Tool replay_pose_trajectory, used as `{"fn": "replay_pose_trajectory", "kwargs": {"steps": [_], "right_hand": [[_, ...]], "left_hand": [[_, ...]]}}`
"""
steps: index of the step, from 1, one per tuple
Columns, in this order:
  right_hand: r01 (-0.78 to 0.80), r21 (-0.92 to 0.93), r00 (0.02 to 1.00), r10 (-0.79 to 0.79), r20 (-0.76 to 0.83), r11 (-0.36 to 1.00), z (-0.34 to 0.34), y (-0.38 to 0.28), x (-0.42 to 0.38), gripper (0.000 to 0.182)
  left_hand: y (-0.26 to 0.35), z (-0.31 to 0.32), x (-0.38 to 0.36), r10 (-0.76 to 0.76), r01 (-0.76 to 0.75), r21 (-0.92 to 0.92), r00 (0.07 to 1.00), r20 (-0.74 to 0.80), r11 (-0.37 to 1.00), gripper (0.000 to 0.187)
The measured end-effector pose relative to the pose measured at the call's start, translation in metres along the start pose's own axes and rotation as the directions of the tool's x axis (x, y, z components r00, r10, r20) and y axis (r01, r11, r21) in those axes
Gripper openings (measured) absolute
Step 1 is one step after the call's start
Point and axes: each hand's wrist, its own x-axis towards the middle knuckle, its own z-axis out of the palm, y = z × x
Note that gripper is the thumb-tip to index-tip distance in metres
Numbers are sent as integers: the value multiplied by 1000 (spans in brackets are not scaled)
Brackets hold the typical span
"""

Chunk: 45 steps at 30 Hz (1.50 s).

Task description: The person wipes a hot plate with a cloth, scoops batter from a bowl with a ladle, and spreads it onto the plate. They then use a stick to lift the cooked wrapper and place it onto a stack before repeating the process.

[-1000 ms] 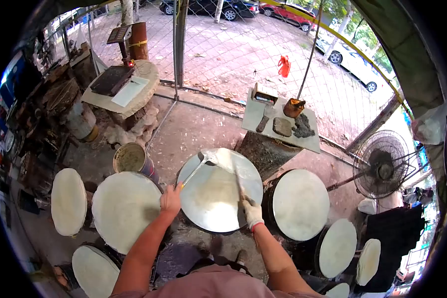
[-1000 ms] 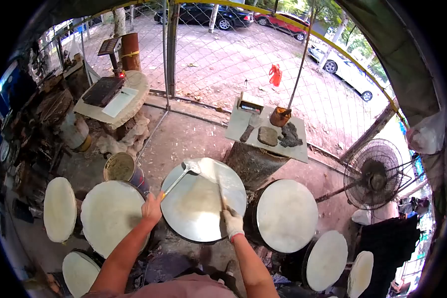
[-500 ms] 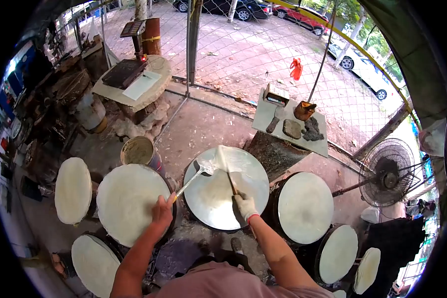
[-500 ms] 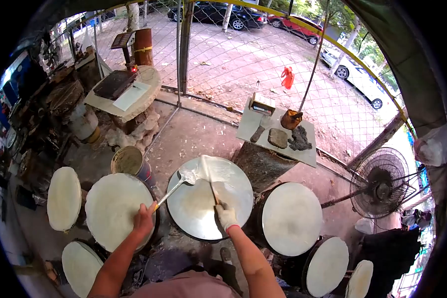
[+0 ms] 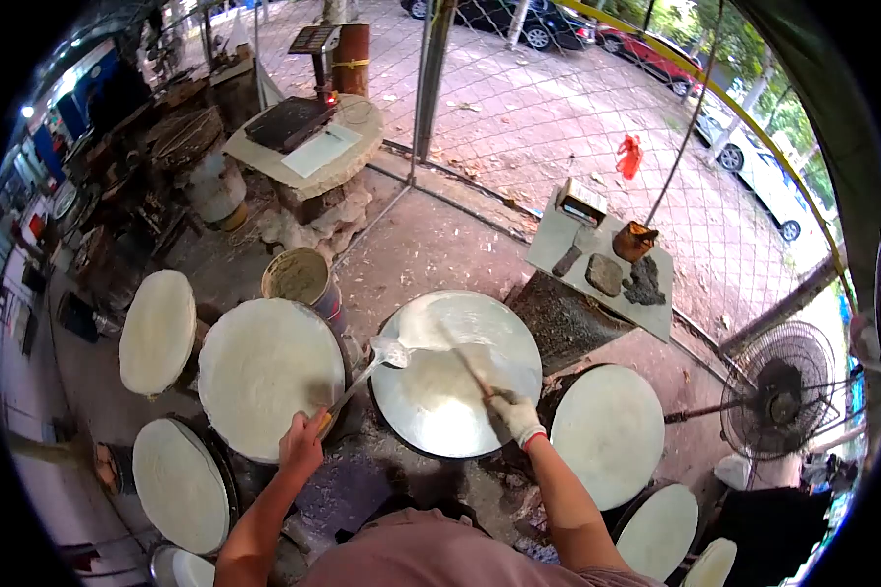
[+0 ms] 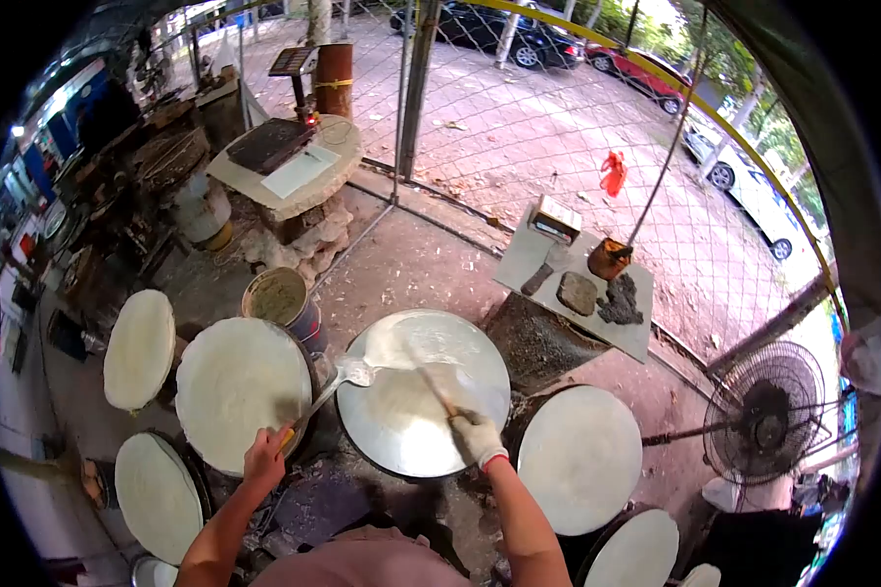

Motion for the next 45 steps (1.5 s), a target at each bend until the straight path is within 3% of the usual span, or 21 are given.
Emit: {"fn": "replay_pose_trajectory", "kwargs": {"steps": [3,7,9,11,14,16,19,20,21,24,26,29,31,33,34,36,37,39,40,44,45], "right_hand": [[95,-49,990,-100,-96,994,-5,26,53,36],[57,-149,969,-18,248,987,-3,28,53,36],[25,-184,970,21,241,983,-25,15,37,35],[24,103,979,-44,199,994,-41,34,74,32],[69,-60,993,-63,102,996,-26,19,95,29],[-136,-202,904,205,376,970,-19,-5,65,28],[-169,-268,826,285,487,948,-57,2,58,27],[19,-269,858,123,499,963,-66,13,77,30],[-62,-328,887,203,415,943,-61,-34,61,33],[-71,-36,934,79,347,997,-41,-23,103,37],[-205,-265,786,320,529,942,-29,-25,100,39],[-290,-404,656,488,576,867,-62,-13,56,39],[-411,-307,487,491,722,858,-105,15,66,36],[-204,-553,717,508,477,808,-90,-20,72,27],[-250,-684,735,594,327,686,-70,-20,106,18],[-211,-10,808,180,561,977,-64,-26,120,18],[-210,-9,805,178,565,978,-56,-37,122,18],[-457,-258,523,492,697,851,-41,-51,114,22],[-279,-533,515,593,619,799,-43,-49,101,23],[-264,-538,484,592,644,801,-99,-36,66,22],[-214,-675,618,633,466,706,-101,-40,71,21]], "left_hand": [[-2,21,-15,46,-78,-179,984,-172,981,55],[32,19,-19,161,-282,-327,922,-351,902,47],[51,13,-31,-233,172,-836,971,55,521,39],[73,3,-36,-250,218,-888,961,123,404,36],[101,-1,-34,-246,251,-943,950,195,221,31],[121,-4,-39,-262,223,-972,944,199,67,25],[134,-7,-59,-295,202,-979,933,205,-38,23],[134,-4,-66,-311,202,-979,928,204,-41,23],[134,-2,-73,-357,199,-977,909,214,-78,22],[140,3,-93,-444,192,-977,871,212,-91,21],[146,0,-104,-495,179,-982,849,186,-63,19],[146,2,-127,-524,106,-982,833,175,-158,17],[143,8,-139,-548,65,-980,821,161,-190,17],[141,12,-152,-570,55,-987,811,133,-152,16],[142,13,-157,-577,58,-987,805,136,-152,16],[146,16,-160,-582,40,-977,798,158,-210,16],[148,17,-161,-585,37,-978,796,154,-207,16],[152,19,-167,-588,18,-970,793,162,-244,16],[154,20,-171,-589,19,-970,792,164,-244,16],[160,26,-185,-613,-5,-971,776,148,-241,16],[162,29,-190,-622,14,-971,766,164,-240,16]]}}
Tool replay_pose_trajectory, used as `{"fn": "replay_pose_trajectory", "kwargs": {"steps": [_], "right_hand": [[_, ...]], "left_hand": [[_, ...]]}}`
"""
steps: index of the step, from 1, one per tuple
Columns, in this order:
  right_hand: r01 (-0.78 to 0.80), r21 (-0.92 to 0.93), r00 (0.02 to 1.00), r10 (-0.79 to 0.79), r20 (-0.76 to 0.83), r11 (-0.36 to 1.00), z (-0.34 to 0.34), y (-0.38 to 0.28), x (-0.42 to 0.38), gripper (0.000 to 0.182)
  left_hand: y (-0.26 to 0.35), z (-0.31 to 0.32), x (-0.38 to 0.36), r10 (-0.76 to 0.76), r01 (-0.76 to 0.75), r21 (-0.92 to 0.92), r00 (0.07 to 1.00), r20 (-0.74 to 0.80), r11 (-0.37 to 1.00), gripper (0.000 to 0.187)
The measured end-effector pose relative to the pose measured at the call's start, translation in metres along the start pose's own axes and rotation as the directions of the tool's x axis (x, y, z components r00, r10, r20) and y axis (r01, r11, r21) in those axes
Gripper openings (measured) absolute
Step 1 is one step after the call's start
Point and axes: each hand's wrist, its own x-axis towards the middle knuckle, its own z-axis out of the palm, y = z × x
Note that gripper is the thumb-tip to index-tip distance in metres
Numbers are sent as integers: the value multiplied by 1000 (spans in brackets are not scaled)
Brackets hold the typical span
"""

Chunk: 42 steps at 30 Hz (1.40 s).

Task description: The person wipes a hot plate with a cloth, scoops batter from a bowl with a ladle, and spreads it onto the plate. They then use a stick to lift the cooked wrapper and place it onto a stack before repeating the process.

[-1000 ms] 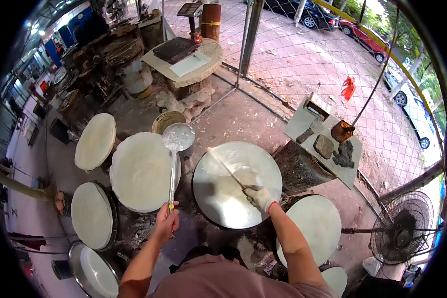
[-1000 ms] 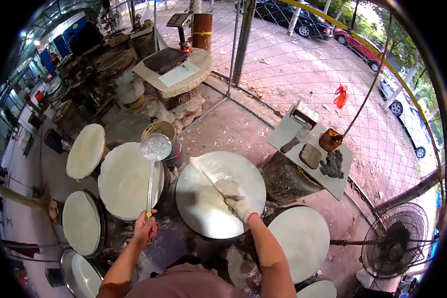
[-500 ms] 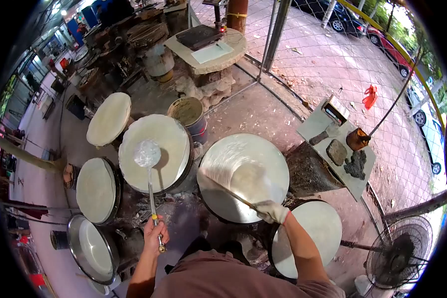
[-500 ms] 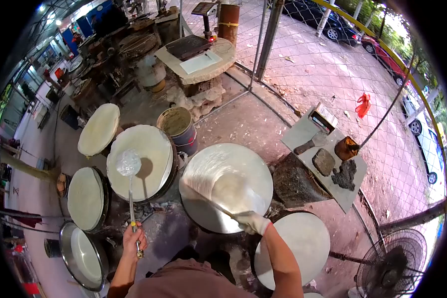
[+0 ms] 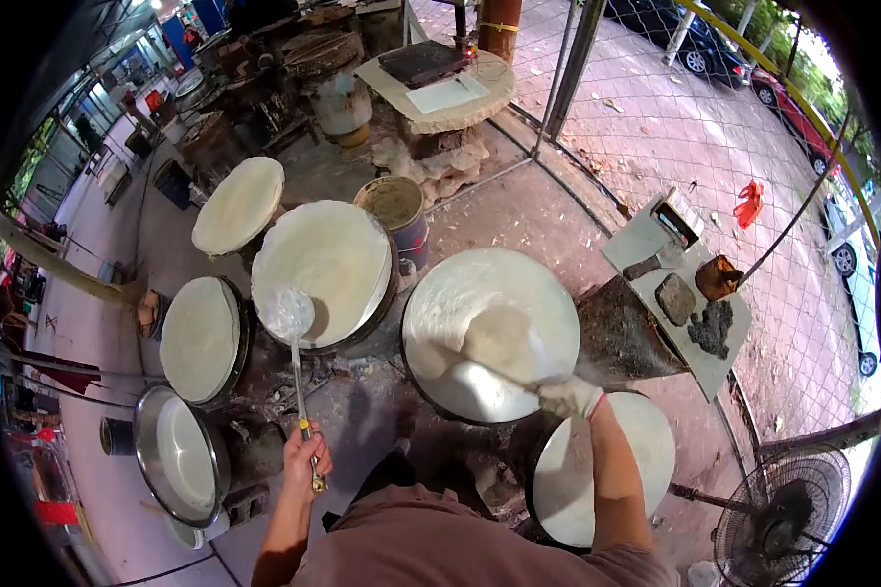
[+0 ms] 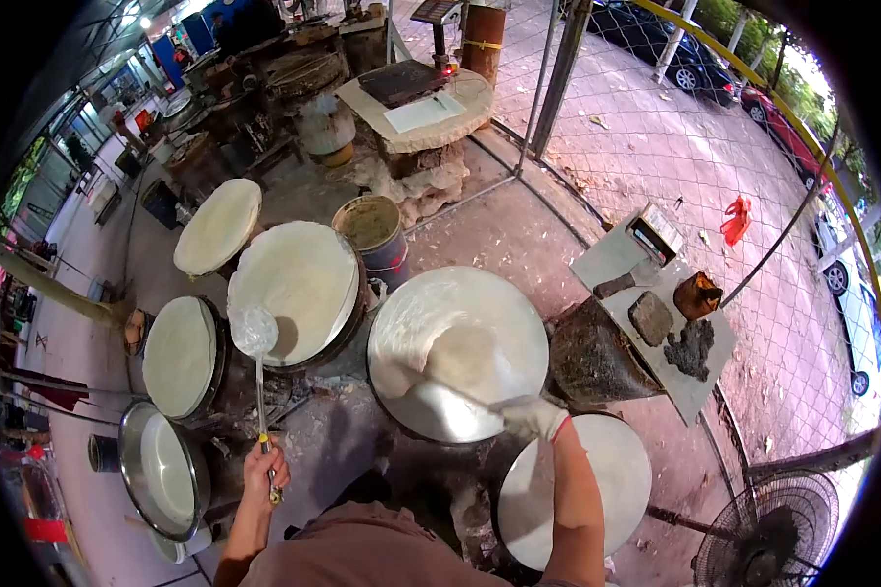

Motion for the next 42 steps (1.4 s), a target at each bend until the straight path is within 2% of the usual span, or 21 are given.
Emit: {"fn": "replay_pose_trajectory", "kwargs": {"steps": [1,2,3,4,7,8,11,13,16,17,20,24,26,30,32,34,35,38,39,40,42], "right_hand": [[-118,-121,974,92,-208,986,-4,-1,0,21],[-119,-117,973,93,-210,986,-7,2,3,21],[194,145,939,-141,-313,970,-9,6,10,24],[501,349,827,-319,-463,792,-10,9,18,30],[243,248,968,-250,-2,938,8,13,30,39],[221,160,973,-229,31,962,14,19,24,38],[290,102,957,-288,-36,952,15,39,14,37],[460,318,853,-313,-418,829,26,48,15,36],[420,254,887,-335,-318,871,52,61,11,36],[314,268,943,-266,-201,911,64,65,8,35],[323,251,930,-256,-265,912,106,85,-2,36],[602,591,794,-324,-515,537,224,117,-2,41],[540,673,807,-85,-584,506,297,104,41,34],[745,438,658,-446,-606,504,378,34,155,31],[722,447,674,-391,-627,527,386,-1,197,45],[699,530,635,-77,-768,480,413,-35,151,47],[789,165,288,-120,-950,592,418,-16,185,44],[713,266,252,118,-961,649,462,-30,200,43],[754,382,334,188,-924,535,465,-31,233,43],[698,281,276,114,-954,659,464,-39,229,40],[685,145,269,-62,-961,713,451,-32,206,39]], "left_hand": [[-3,-2,-4,-1,1,2,1000,2,1000,16],[-6,-3,-7,-22,22,-5,1000,-8,1000,16],[-9,-4,-10,-41,41,-13,999,-17,999,16],[-12,-5,-13,-41,41,-12,999,-15,999,16],[-16,-10,-23,-57,58,-21,998,11,998,15],[-16,-12,-26,-68,69,-32,997,21,997,16],[-11,-20,-29,-79,81,-41,995,55,996,16],[-6,-27,-30,-96,98,-30,992,83,995,16],[2,-41,-26,-110,112,-24,990,89,993,16],[6,-48,-24,-133,137,-35,986,103,990,16],[17,-86,-14,-167,170,-6,970,177,985,18],[36,-158,7,-177,173,42,928,327,984,21],[48,-191,15,-227,211,86,934,276,974,22],[83,-241,21,-297,275,114,903,310,955,22],[97,-264,20,-269,221,171,896,354,960,21],[101,-291,22,-295,244,192,901,318,951,21],[106,-298,19,-303,270,148,906,295,952,21],[122,-303,15,-300,288,83,919,256,954,18],[124,-305,12,-297,289,70,928,225,955,16],[124,-307,11,-303,295,70,925,227,953,16],[128,-309,13,-324,320,55,918,230,946,17]]}}
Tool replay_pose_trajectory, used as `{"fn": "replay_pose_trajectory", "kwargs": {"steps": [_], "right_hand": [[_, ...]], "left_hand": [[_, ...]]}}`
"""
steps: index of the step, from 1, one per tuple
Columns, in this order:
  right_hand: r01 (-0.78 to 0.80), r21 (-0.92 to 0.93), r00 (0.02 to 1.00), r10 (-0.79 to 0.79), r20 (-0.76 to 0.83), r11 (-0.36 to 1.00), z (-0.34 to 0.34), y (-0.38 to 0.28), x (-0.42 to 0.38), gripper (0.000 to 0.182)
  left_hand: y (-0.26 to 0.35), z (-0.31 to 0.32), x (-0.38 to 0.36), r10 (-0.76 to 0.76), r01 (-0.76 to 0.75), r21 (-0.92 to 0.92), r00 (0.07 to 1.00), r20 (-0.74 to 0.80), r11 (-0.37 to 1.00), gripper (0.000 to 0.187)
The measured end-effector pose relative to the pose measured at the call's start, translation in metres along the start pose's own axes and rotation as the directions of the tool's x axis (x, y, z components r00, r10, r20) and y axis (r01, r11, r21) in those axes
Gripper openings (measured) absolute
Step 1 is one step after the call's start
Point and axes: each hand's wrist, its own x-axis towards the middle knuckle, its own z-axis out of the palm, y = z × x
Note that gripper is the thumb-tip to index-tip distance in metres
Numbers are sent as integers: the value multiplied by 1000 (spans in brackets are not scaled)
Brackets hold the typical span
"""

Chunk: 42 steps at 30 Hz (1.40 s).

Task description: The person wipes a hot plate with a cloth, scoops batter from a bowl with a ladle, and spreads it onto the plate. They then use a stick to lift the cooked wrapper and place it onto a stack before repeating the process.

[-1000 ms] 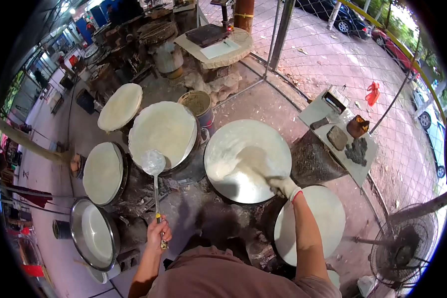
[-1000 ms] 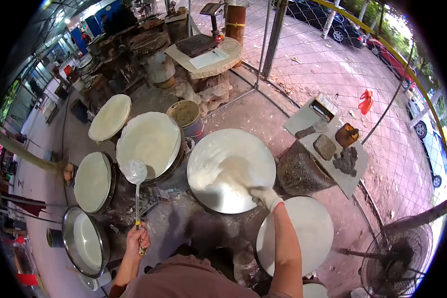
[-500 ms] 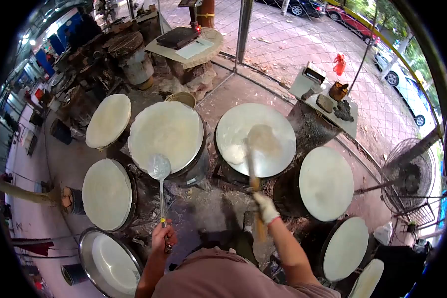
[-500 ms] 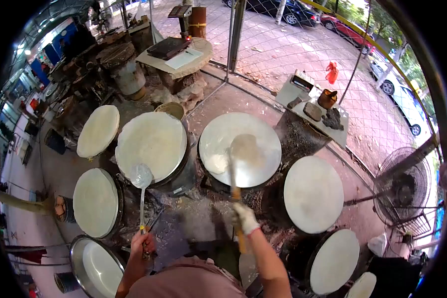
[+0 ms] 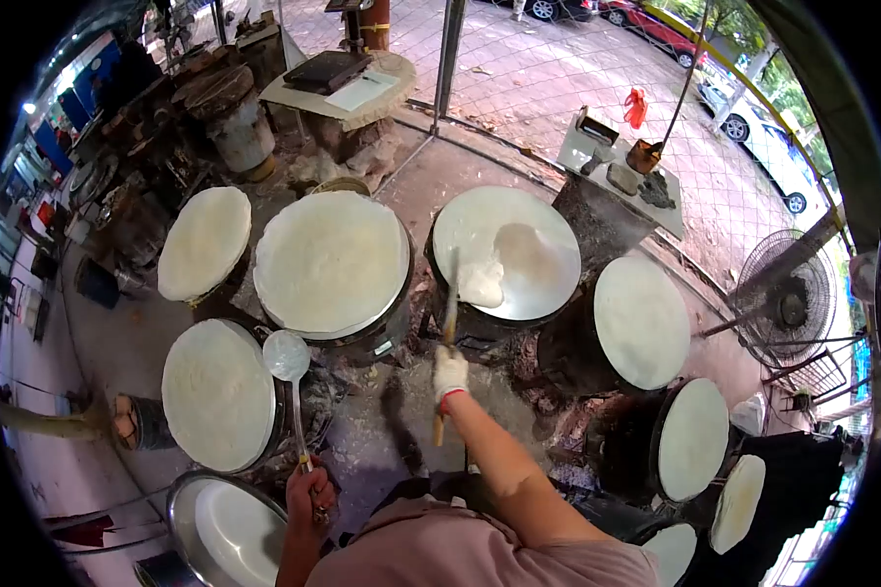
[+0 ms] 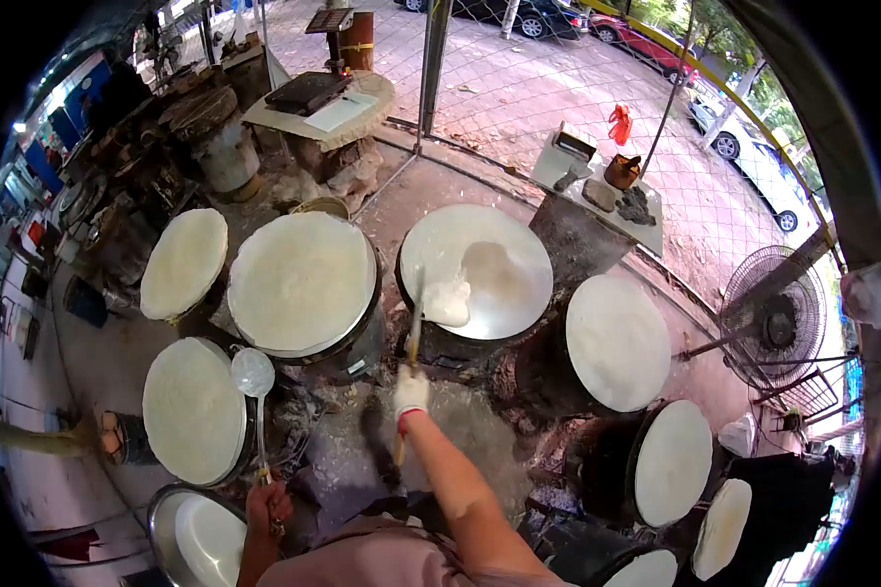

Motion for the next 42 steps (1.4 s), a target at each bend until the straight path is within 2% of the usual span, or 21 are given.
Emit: {"fn": "replay_pose_trajectory", "kwargs": {"steps": [4,8,10,11,12,14,16,17,18,20,23,26,27,29,30,33,34,38,39,40,42], "right_hand": [[-297,144,933,319,-168,944,-31,23,30,41],[-339,193,905,375,-201,921,-36,10,13,45],[-30,24,1000,30,5,999,-56,46,23,34],[-133,136,991,128,41,982,-79,48,24,34],[101,-67,983,-110,-150,993,-86,90,54,36],[-275,141,959,281,-26,951,-123,3,34,36],[-293,227,954,301,2,929,-134,7,43,40],[-17,-47,998,20,59,999,-136,39,53,38],[284,-292,953,-237,186,913,-139,72,59,38],[-122,-50,935,131,329,991,-170,86,45,39],[-57,144,988,35,151,988,-222,86,71,39],[-123,32,974,115,194,992,-278,-36,69,43],[-126,38,973,116,200,991,-285,-15,81,43],[164,-392,930,-9,368,905,-294,39,104,43],[79,-354,916,72,394,932,-315,4,95,43],[117,-263,962,-44,269,958,-319,13,160,43],[93,-395,967,10,253,914,-326,-29,163,40],[326,-250,781,-111,614,912,-336,8,157,42],[233,-302,737,35,675,924,-344,9,140,41],[259,-254,744,-24,668,932,-349,41,133,41],[-45,-26,824,52,565,999,-347,77,123,42]], "left_hand": [[-3,-6,4,-30,30,-17,999,40,999,20],[-9,5,6,-61,62,0,995,84,998,26],[-13,9,7,-104,104,0,990,96,995,26],[-17,8,7,-113,114,4,983,144,993,25],[-21,11,9,-121,122,7,974,191,993,24],[-27,29,3,-100,98,25,982,159,995,23],[-39,43,-1,-82,77,51,989,124,996,21],[-45,47,1,-68,62,46,987,148,997,21],[-51,52,3,-53,47,39,984,172,998,21],[-64,67,5,-62,60,15,981,186,998,20],[-86,106,5,-76,87,-60,984,164,994,20],[-108,153,4,-79,82,-15,989,127,997,20],[-116,167,5,-75,77,-10,990,121,997,20],[-131,193,8,-73,85,-52,978,194,995,21],[-138,207,7,-66,77,-51,979,191,996,21],[-154,243,4,-80,99,-82,975,207,992,22],[-160,249,4,-84,102,-79,976,202,992,22],[-164,270,5,-95,114,-80,974,205,990,22],[-164,274,5,-90,105,-72,977,192,992,23],[-163,276,7,-88,104,-72,977,193,992,23],[-161,279,11,-81,94,-73,984,157,993,20]]}}
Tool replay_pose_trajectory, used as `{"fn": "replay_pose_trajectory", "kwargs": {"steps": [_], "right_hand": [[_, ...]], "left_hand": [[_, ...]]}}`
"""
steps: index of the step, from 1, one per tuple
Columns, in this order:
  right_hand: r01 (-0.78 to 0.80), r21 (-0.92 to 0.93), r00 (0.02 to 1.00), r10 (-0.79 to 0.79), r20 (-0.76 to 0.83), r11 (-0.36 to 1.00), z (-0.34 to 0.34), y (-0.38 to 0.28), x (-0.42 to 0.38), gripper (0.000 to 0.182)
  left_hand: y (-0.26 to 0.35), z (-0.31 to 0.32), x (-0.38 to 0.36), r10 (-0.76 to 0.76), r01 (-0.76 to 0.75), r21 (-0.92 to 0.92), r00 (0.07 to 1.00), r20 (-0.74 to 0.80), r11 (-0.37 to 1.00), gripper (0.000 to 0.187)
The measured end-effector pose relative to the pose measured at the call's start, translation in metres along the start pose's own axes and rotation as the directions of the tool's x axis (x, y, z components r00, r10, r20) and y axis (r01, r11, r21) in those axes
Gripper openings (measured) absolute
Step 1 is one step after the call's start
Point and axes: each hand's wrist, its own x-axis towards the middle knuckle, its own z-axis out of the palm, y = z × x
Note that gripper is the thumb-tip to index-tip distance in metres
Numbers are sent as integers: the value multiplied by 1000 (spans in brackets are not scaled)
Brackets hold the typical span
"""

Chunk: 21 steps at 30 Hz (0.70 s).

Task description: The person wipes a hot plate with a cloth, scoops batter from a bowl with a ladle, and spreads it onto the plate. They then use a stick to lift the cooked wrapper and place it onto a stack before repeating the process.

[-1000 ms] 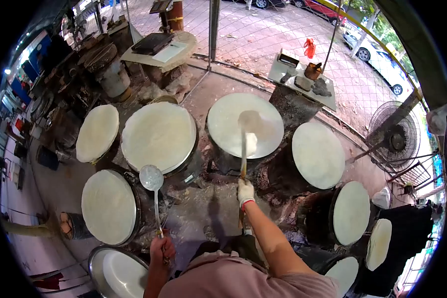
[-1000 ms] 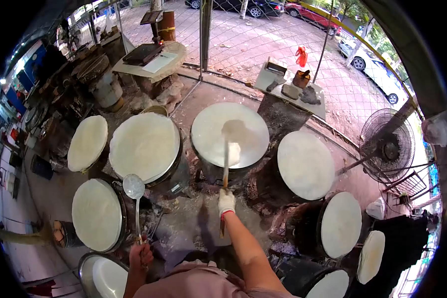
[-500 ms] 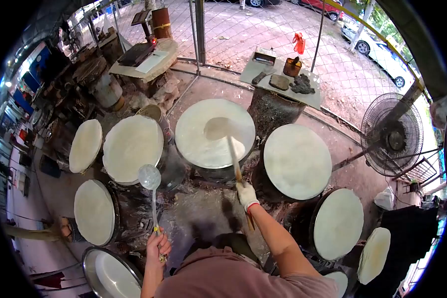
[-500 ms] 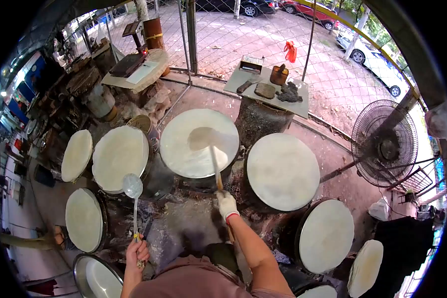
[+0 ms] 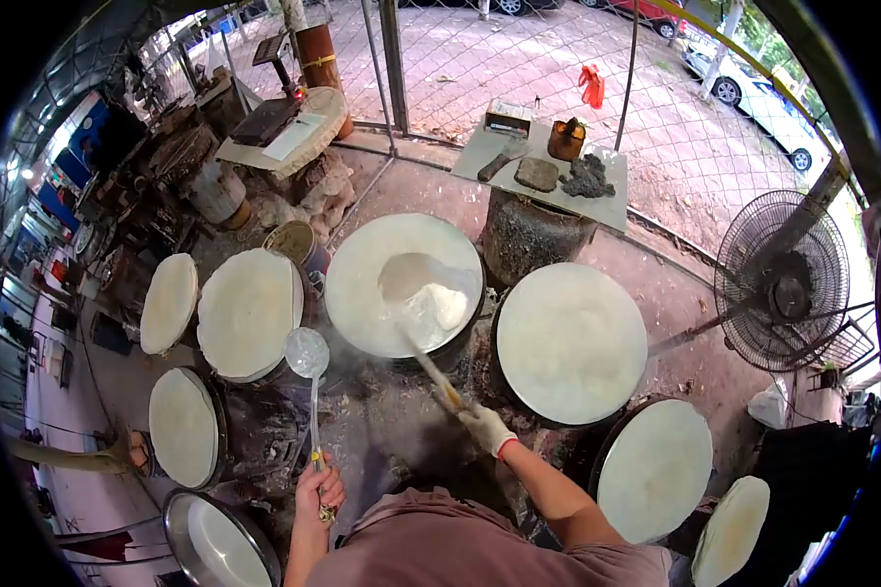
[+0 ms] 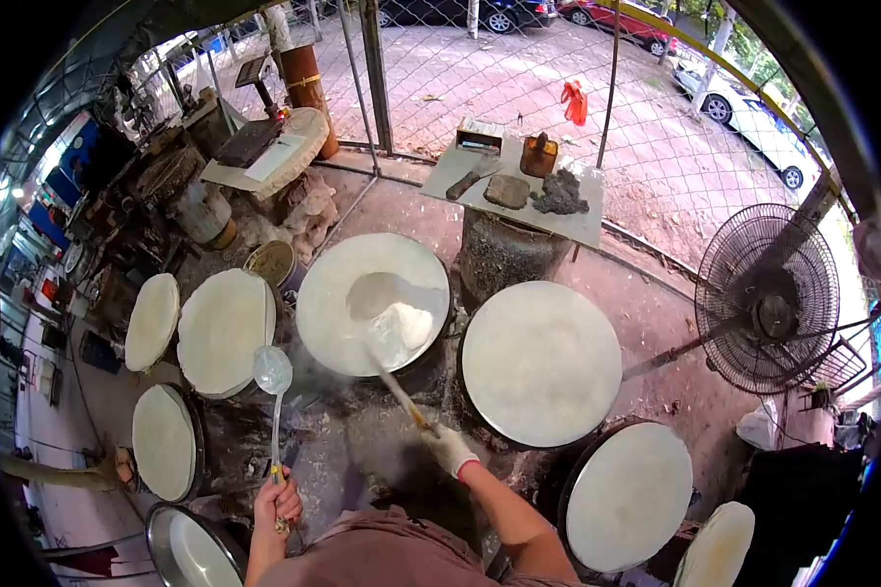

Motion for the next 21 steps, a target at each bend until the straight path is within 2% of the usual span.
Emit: {"fn": "replay_pose_trajectory", "kwargs": {"steps": [2,3,4,5,7,8,9,10,12,13,14,15,16,18,20,21], "right_hand": [[-53,-196,973,7,-229,979,-14,-14,20,42],[-64,-394,946,-70,-318,917,-20,-54,29,42],[-32,-483,896,-189,-401,875,-23,-68,58,38],[-66,-452,873,-168,-458,890,-25,-87,90,34],[-239,-496,839,-79,-538,835,-31,-151,126,37],[-241,-509,807,-121,-578,827,-31,-164,146,39],[-300,-405,826,22,-564,864,-33,-181,156,43],[-300,-404,824,21,-567,864,-28,-188,151,43],[-238,-535,890,-38,-454,810,-17,-192,132,48],[-202,-534,921,-26,-389,821,-10,-182,121,55],[-195,-483,930,5,-367,854,-3,-151,123,56],[-35,-358,931,-100,-350,933,9,-151,93,52],[126,-94,888,-155,-434,988,26,-153,68,47],[190,107,747,-73,-660,976,51,-119,73,43],[146,224,779,28,-627,963,70,-105,89,42],[261,348,792,7,-611,900,77,-93,117,41]], "left_hand": [[4,-1,3,-5,5,-4,1000,2,1000,20],[6,-2,5,-10,10,-7,1000,3,1000,20],[8,-2,5,-10,11,-8,1000,5,1000,20],[10,-3,6,-17,17,-3,1000,0,1000,21],[14,-4,9,-23,23,-1,1000,1,1000,21],[16,-7,9,-30,30,4,999,-11,1000,21],[20,-10,9,-37,37,12,999,-22,999,21],[24,-14,10,-38,38,12,999,-18,999,21],[30,-23,11,-54,56,-40,998,26,998,24],[34,-27,12,-56,57,-44,998,30,997,24],[38,-31,12,-60,60,-43,998,14,997,23],[42,-35,12,-63,63,-43,998,0,997,23],[45,-41,14,-64,65,-49,998,7,997,23],[51,-58,16,-73,72,-59,997,-15,996,22],[57,-64,17,-80,81,-58,997,12,995,21],[61,-67,19,-86,88,-53,996,39,995,20]]}}
